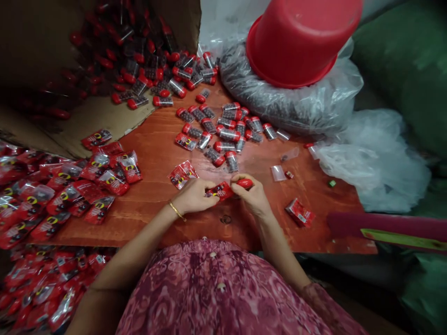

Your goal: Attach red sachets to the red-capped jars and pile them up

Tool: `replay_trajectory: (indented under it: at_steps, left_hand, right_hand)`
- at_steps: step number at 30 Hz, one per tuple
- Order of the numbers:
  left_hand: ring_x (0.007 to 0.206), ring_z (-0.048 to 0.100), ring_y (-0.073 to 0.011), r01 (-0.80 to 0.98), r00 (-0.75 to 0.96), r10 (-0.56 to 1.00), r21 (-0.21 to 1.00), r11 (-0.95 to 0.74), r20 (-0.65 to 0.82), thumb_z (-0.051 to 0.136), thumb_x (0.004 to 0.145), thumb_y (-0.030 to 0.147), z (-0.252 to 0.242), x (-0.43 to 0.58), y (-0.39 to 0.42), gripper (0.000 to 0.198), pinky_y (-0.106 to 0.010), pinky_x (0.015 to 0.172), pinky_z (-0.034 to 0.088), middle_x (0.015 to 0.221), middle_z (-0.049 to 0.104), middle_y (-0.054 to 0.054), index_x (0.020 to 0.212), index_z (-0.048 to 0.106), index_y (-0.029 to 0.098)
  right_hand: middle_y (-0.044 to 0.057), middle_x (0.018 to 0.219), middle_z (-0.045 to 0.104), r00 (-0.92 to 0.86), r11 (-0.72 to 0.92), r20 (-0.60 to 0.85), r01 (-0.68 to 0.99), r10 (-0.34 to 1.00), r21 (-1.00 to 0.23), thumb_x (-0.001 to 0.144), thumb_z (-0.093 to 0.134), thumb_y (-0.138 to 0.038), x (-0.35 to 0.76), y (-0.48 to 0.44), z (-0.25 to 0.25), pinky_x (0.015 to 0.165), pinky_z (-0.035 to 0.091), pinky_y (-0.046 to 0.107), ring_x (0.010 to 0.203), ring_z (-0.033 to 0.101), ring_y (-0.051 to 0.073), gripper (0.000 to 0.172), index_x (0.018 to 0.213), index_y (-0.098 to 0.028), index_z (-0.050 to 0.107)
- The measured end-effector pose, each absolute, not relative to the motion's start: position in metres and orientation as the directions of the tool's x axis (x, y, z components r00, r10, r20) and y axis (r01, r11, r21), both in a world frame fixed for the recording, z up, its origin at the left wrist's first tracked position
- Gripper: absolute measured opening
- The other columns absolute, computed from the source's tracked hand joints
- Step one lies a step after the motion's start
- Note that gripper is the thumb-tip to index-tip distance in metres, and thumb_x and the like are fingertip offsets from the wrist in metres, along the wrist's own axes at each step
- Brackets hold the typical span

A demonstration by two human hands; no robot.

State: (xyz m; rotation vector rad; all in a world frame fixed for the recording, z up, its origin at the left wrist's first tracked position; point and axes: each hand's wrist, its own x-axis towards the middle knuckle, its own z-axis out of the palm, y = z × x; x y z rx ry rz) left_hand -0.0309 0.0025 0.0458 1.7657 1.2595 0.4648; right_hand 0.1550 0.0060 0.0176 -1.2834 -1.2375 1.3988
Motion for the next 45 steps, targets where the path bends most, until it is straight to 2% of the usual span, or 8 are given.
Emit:
replay_trajectory:
  at_steps: [4,8,12,17,23,26,34,45]
  left_hand:
    - [0.042,0.034,-0.0072,0.479,0.432,0.886,0.875,-0.066,-0.169,0.06,0.062,0.019,0.053,-0.036,0.008,0.016,-0.022,0.044,0.019,0.04,0.039,0.006,0.047,0.057,0.017]
    - [0.05,0.046,-0.0091,0.142,0.147,0.972,0.977,0.161,-0.182,0.069,0.057,0.017,0.05,-0.035,0.009,0.004,-0.02,0.05,0.033,0.052,0.058,0.002,0.06,0.067,0.017]
    - [0.061,0.056,-0.011,-0.239,-0.01,0.94,0.913,0.33,-0.342,0.076,0.054,0.028,0.035,-0.018,-0.001,0.023,-0.022,0.062,0.044,0.068,0.067,-0.001,0.072,0.069,0.015]
    - [0.055,0.056,-0.0088,-0.455,-0.144,0.904,0.838,0.3,-0.402,0.077,0.053,0.043,0.022,-0.005,-0.007,0.033,-0.021,0.059,0.047,0.061,0.065,0.001,0.065,0.067,0.014]
    - [0.043,0.052,-0.0058,-0.558,-0.108,0.815,0.713,0.424,-0.57,0.081,0.044,0.042,0.027,-0.018,0.001,0.038,-0.016,0.045,0.042,0.051,0.061,0.003,0.063,0.063,0.015]
    - [0.041,0.053,-0.0065,-0.59,-0.049,0.777,0.646,0.485,-0.628,0.082,0.042,0.043,0.028,-0.019,0.0,0.041,-0.016,0.042,0.04,0.05,0.061,0.003,0.063,0.06,0.016]
    - [0.038,0.051,-0.006,-0.552,-0.019,0.75,0.633,0.543,-0.661,0.082,0.041,0.044,0.029,-0.013,-0.006,0.042,-0.018,0.041,0.042,0.047,0.058,0.004,0.057,0.057,0.015]
    - [0.042,0.052,-0.0054,-0.523,-0.065,0.786,0.692,0.498,-0.615,0.081,0.038,0.049,0.031,-0.002,-0.012,0.046,-0.016,0.044,0.042,0.051,0.06,0.003,0.059,0.059,0.014]
  right_hand:
    - [-0.003,0.058,0.06,-0.224,-0.155,-0.166,0.063,0.96,-0.986,0.055,0.075,-0.031,0.146,0.01,0.026,0.052,0.042,0.022,0.052,0.051,0.009,0.018,0.062,-0.018,0.066]
    - [-0.004,0.059,0.059,-0.024,-0.132,-0.133,0.009,0.991,-0.991,0.056,0.075,-0.03,0.134,0.005,0.022,0.054,0.043,0.023,0.053,0.05,0.009,0.018,0.06,-0.017,0.064]
    - [-0.004,0.062,0.059,0.216,-0.128,-0.149,-0.109,0.965,-0.986,0.058,0.073,-0.033,0.117,-0.001,0.007,0.058,0.045,0.023,0.055,0.05,0.009,0.02,0.064,-0.018,0.061]
    - [-0.003,0.065,0.059,0.127,-0.133,-0.139,-0.054,0.982,-0.99,0.069,0.065,-0.042,0.111,-0.006,-0.002,0.065,0.046,0.025,0.061,0.053,0.011,0.025,0.072,-0.018,0.062]
    - [0.003,0.085,0.063,0.149,0.063,0.127,0.376,0.981,-0.924,0.082,0.048,-0.043,0.147,-0.003,-0.007,0.082,0.043,0.033,0.083,0.055,0.016,0.029,0.089,-0.021,0.065]
    - [0.003,0.083,0.064,0.134,0.056,0.134,0.471,0.982,-0.88,0.08,0.052,-0.041,0.161,-0.005,-0.012,0.079,0.044,0.034,0.081,0.056,0.017,0.026,0.087,-0.02,0.065]
    - [-0.006,0.062,0.054,0.219,-0.213,-0.206,0.007,0.954,-0.977,0.063,0.069,-0.047,0.165,-0.017,0.021,0.04,0.046,0.023,0.044,0.055,0.01,0.034,0.075,-0.019,0.054]
    - [-0.008,0.061,0.048,0.284,-0.041,-0.045,-0.02,0.958,-0.999,0.077,0.056,-0.051,0.136,-0.03,0.036,0.036,0.043,0.021,0.038,0.052,0.007,0.032,0.079,-0.022,0.043]
